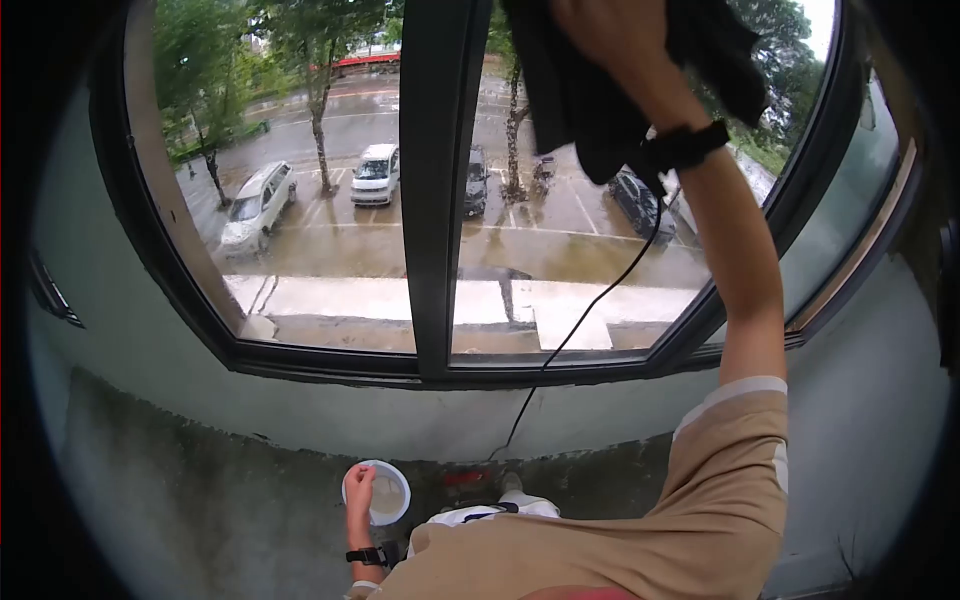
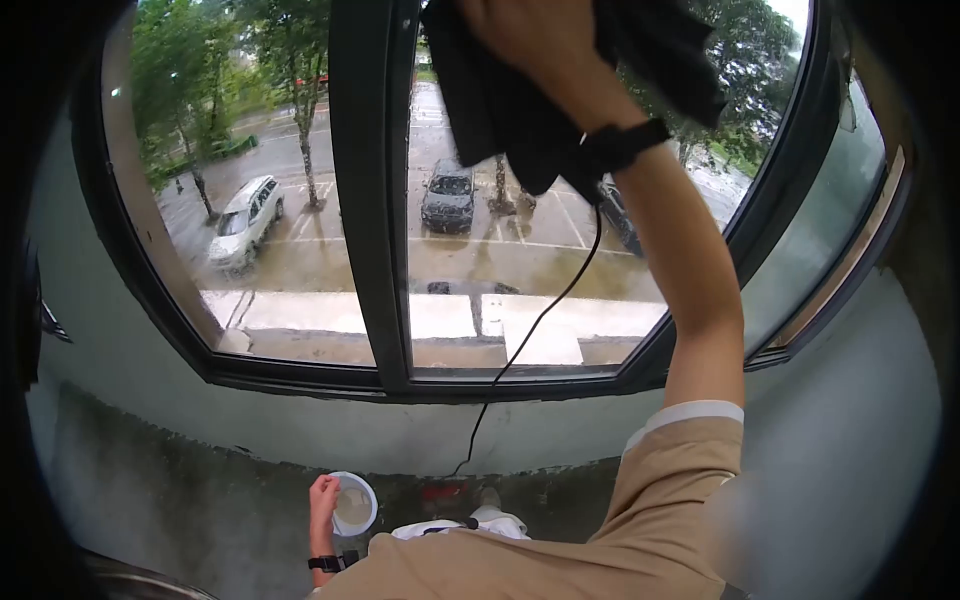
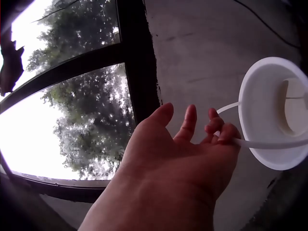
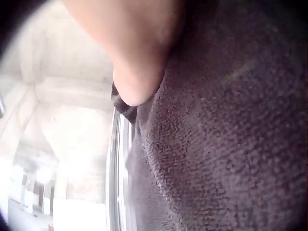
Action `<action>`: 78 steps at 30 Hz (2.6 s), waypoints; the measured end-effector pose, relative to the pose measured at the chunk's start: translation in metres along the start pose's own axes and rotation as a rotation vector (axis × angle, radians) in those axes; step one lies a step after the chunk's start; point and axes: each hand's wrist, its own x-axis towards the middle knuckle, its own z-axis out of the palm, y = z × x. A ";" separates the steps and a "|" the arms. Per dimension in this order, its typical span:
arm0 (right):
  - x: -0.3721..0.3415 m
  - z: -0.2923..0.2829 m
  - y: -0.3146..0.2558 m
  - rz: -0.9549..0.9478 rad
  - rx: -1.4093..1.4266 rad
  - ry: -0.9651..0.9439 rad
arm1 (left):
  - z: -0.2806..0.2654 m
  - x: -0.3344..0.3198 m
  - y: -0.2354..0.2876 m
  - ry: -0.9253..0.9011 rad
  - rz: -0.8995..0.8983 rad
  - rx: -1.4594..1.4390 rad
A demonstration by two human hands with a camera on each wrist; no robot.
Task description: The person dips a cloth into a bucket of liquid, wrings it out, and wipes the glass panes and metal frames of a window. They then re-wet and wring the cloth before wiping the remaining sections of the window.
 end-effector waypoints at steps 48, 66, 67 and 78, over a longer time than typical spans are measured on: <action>-0.204 -0.059 0.013 0.468 -0.077 -0.090 | 0.032 0.002 0.037 -0.196 -0.105 0.070; -0.496 -0.098 -0.181 1.760 -0.186 -0.221 | 0.032 0.002 0.063 -0.230 -0.134 0.147; -0.498 -0.103 -0.176 1.901 -0.202 -0.222 | 0.030 0.002 0.064 -0.227 -0.126 0.137; -0.524 -0.108 -0.151 2.095 -0.165 -0.168 | 0.016 0.006 0.052 -0.186 -0.089 0.082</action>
